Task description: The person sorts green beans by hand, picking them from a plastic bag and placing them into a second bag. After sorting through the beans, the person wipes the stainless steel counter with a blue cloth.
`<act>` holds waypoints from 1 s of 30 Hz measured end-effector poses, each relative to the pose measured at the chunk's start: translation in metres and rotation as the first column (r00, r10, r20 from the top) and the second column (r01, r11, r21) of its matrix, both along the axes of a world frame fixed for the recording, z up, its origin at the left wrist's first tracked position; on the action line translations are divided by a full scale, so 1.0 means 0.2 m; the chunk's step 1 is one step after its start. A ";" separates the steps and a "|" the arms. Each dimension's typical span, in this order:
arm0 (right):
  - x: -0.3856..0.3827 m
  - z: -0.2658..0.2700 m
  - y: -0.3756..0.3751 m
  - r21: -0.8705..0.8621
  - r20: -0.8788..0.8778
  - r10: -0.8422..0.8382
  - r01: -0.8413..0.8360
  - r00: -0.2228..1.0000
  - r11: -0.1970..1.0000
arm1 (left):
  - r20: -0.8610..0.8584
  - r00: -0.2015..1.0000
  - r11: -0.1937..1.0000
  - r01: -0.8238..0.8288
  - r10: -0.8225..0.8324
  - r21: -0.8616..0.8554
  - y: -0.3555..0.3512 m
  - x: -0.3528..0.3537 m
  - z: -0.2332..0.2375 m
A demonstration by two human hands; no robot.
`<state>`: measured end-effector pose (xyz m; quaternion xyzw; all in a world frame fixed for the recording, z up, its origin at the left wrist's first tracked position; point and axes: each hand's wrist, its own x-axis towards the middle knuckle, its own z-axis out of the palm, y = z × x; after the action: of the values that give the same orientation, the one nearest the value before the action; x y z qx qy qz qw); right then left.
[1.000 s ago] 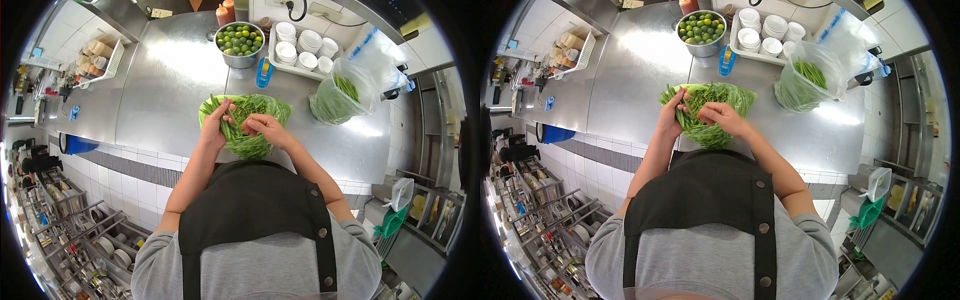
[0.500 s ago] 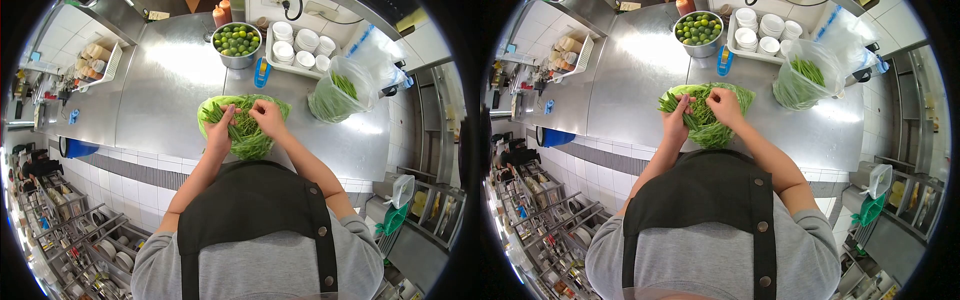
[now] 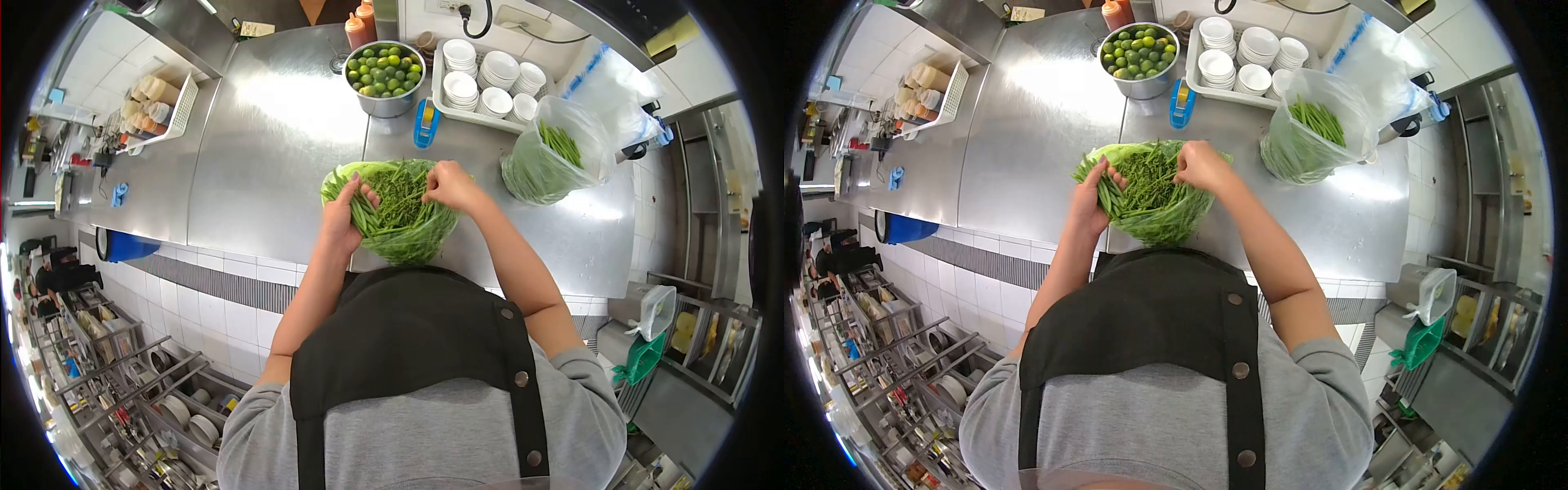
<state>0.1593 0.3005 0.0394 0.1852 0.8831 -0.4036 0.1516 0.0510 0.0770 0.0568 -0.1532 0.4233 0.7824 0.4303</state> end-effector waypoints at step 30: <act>0.07 0.20 -0.15 0.029 -0.462 0.146 -0.149 0.875 0.988 | -0.737 0.377 0.819 0.128 -0.562 -0.559 0.09 0.16 -0.07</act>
<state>0.1735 0.2711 0.0794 0.0152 0.9036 -0.4269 -0.0324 0.0828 0.0950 0.0423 0.2805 0.7589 0.5254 0.2632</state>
